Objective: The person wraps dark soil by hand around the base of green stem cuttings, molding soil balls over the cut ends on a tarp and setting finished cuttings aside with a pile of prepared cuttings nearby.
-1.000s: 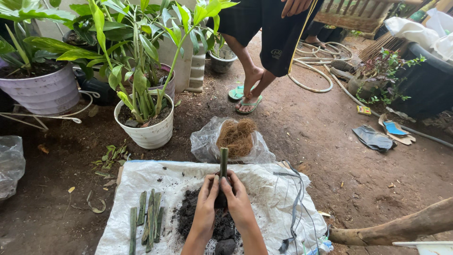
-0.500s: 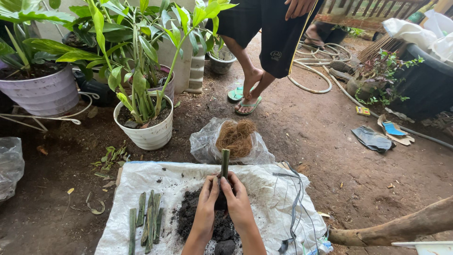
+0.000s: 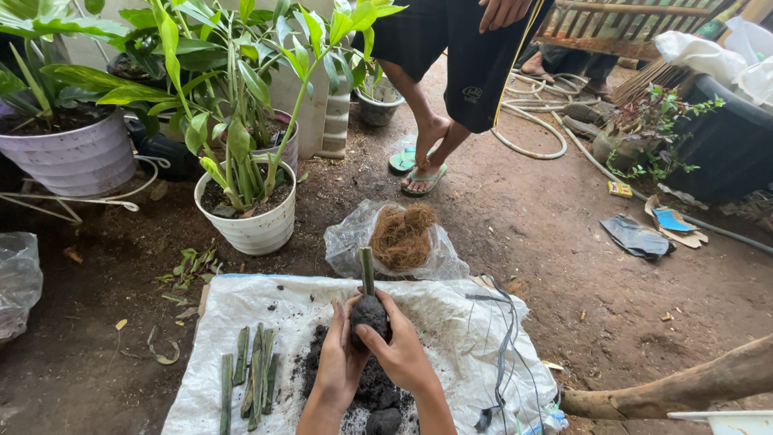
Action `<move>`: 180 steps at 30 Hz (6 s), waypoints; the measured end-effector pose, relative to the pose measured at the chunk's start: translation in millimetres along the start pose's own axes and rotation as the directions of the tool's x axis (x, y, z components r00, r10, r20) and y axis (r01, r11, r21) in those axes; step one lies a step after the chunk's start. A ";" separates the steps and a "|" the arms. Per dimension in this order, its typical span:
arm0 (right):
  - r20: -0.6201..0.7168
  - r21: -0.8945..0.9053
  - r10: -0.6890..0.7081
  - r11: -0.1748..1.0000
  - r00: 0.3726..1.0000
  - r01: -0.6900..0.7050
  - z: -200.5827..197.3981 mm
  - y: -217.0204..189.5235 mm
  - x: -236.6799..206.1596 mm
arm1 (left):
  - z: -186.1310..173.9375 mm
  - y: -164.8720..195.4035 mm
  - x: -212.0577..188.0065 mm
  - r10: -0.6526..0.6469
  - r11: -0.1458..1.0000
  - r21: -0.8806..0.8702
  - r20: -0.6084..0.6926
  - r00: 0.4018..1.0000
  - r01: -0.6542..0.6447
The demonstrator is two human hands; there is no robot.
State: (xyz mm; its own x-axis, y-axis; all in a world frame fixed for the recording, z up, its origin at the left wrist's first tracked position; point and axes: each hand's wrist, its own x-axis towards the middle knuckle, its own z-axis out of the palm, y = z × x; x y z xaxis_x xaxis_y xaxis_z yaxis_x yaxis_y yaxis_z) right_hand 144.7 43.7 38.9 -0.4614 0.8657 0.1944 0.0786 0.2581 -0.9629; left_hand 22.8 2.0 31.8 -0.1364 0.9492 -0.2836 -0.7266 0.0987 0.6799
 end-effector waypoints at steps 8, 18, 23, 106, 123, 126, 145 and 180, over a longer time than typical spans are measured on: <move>-0.064 -0.073 -0.026 0.997 0.998 0.021 2.4 11.4 3.6 | -7.0 -16.4 10.6 0.033 0.999 0.020 0.035 0.999 -0.034; 0.034 0.076 -0.017 0.997 0.999 0.015 -1.0 7.0 0.8 | -9.9 -16.4 9.5 0.030 0.984 -0.178 -0.011 0.999 -0.031; 0.000 -0.059 -0.044 0.997 0.999 0.044 -2.3 -2.0 -2.0 | -8.3 -18.4 9.8 0.007 0.989 -0.145 -0.012 1.000 -0.009; 0.071 0.471 0.194 0.858 0.978 -0.205 -8.9 45.4 7.6 | -10.0 -5.9 4.5 -0.018 0.965 0.260 0.168 0.986 -0.027; 0.099 0.431 0.140 0.886 0.985 -0.170 -5.5 39.4 6.9 | -11.8 -17.2 14.5 0.076 0.990 0.118 0.068 0.995 -0.083; 0.103 0.409 0.206 0.883 0.973 -0.231 -6.0 37.8 7.2 | -11.8 -15.1 13.3 0.053 0.980 0.189 0.065 0.996 -0.064; 0.081 0.371 0.177 0.908 0.981 -0.194 -3.3 59.7 7.1 | -19.5 -21.1 20.3 0.029 0.990 0.138 -0.045 0.999 -0.023; 0.071 0.419 0.175 0.888 0.982 -0.189 -5.5 17.5 4.5 | -8.6 -10.5 9.7 0.070 0.996 0.050 -0.002 0.998 -0.070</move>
State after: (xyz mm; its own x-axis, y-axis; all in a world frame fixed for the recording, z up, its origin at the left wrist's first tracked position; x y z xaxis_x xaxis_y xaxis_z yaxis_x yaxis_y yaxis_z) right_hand 148.8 54.5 24.0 -0.5020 0.8648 0.0087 -0.2137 -0.1143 -0.9702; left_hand 23.2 7.6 16.1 -0.1887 0.9530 -0.2369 -0.6806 0.0470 0.7312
